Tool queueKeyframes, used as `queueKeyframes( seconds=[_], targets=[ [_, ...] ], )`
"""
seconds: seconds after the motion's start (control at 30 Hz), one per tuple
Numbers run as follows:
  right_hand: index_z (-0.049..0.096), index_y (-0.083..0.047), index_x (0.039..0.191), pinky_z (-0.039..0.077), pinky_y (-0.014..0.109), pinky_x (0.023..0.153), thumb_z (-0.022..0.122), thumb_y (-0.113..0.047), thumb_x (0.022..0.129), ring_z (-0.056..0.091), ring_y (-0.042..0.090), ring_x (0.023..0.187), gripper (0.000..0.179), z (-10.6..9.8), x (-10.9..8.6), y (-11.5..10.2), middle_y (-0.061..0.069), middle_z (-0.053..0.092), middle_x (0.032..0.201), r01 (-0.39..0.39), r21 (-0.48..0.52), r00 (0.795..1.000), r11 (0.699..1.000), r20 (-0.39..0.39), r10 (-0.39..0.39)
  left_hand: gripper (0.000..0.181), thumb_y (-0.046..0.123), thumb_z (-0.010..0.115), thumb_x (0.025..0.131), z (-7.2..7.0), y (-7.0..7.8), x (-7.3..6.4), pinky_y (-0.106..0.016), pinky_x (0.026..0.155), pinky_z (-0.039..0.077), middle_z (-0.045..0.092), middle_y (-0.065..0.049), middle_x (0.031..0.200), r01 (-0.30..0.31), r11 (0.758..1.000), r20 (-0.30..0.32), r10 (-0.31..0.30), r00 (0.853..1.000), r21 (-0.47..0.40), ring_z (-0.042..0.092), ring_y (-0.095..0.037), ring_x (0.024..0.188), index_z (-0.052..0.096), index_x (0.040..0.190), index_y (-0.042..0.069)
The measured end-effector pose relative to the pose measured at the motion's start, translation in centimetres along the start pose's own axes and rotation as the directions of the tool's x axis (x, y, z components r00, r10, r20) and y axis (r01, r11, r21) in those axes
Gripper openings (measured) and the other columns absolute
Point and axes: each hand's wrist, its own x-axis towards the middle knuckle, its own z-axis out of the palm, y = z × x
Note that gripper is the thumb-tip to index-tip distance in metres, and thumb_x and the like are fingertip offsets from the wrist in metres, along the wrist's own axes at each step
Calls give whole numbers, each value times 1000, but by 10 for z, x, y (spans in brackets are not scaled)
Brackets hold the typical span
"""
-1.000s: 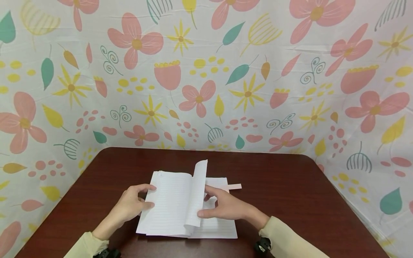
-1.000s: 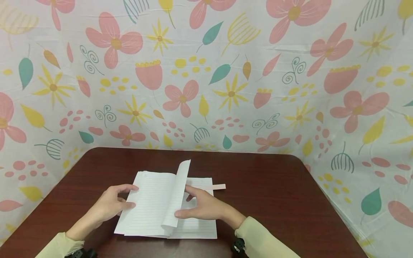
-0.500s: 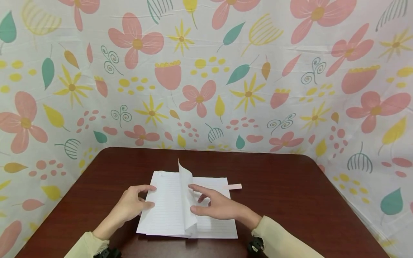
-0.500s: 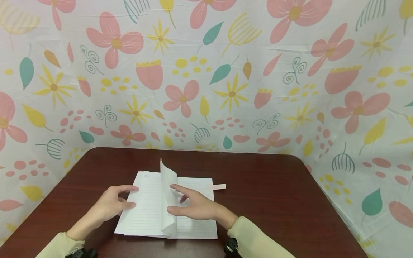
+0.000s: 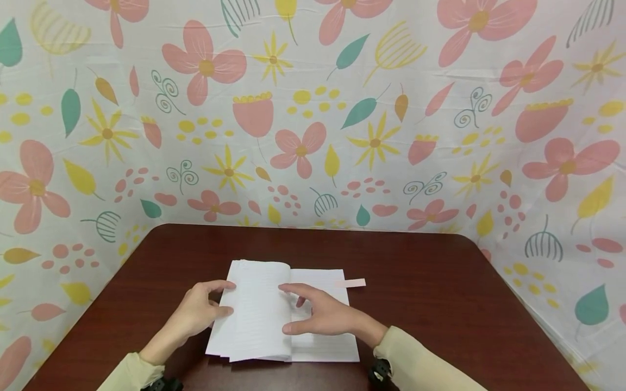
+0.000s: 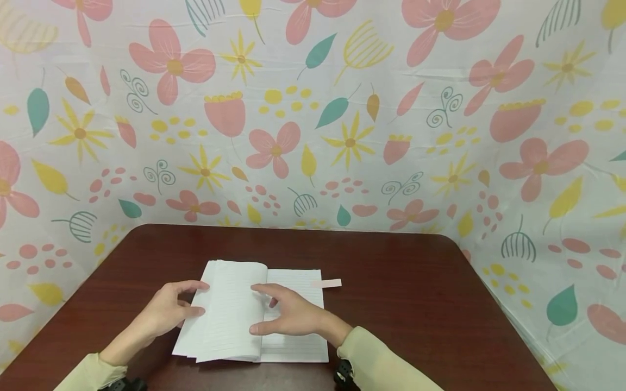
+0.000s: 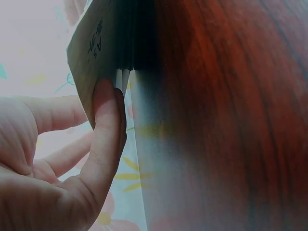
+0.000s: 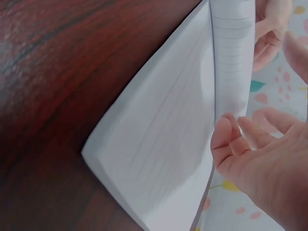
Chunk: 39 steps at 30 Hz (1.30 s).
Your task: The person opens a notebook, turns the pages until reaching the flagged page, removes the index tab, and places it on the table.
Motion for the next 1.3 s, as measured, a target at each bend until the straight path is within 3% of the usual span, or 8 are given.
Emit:
queueKeyframes(
  seconds=[0.2, 0.5, 0.7, 0.93, 1.3],
  targets=[
    [49, -15, 157, 50, 34, 89, 85, -37, 91, 55, 20, 108, 78, 6, 6, 3, -1, 48, 153, 32, -44, 999, 999, -1, -32, 49, -5, 82, 85, -1, -1, 0, -40, 63, 57, 56, -28, 138, -15, 1000, 1, 15, 1000, -14, 70, -21, 78, 69, 131, 3],
    [53, -9, 153, 48, 31, 89, 85, -30, 91, 55, 19, 103, 73, 10, 13, -1, 6, 47, 153, 68, -72, 998, 995, 6, -68, 42, -5, 76, 90, -1, -2, -1, -40, 63, 59, 54, -29, 141, -20, 999, 5, 21, 1000, -40, 72, -21, 81, 70, 131, 3],
    [52, -11, 154, 45, 25, 85, 84, -30, 92, 55, 17, 103, 72, 12, 15, 0, 3, 45, 154, 53, -84, 998, 995, 22, -51, 34, 0, 72, 96, 0, 0, -1, -41, 61, 61, 55, -29, 141, 3, 1000, -8, -4, 1000, -28, 73, -21, 82, 71, 130, 2],
    [53, -10, 153, 45, 25, 85, 85, -29, 92, 55, 16, 102, 72, 11, 16, -1, 6, 47, 154, 36, -83, 999, 996, 18, -34, 43, -1, 81, 88, 1, -1, 1, -40, 62, 60, 56, -27, 141, 13, 999, -2, -13, 1000, -36, 73, -21, 79, 71, 130, 1],
    [50, -11, 155, 45, 28, 83, 84, -21, 93, 56, 23, 105, 72, 6, 13, -1, 3, 49, 155, 25, -56, 999, 998, 32, -23, 45, -1, 82, 85, 0, -4, 2, -38, 62, 56, 60, -22, 139, -6, 1000, 2, 6, 1000, -1, 69, -20, 72, 72, 129, 4]
  ],
)
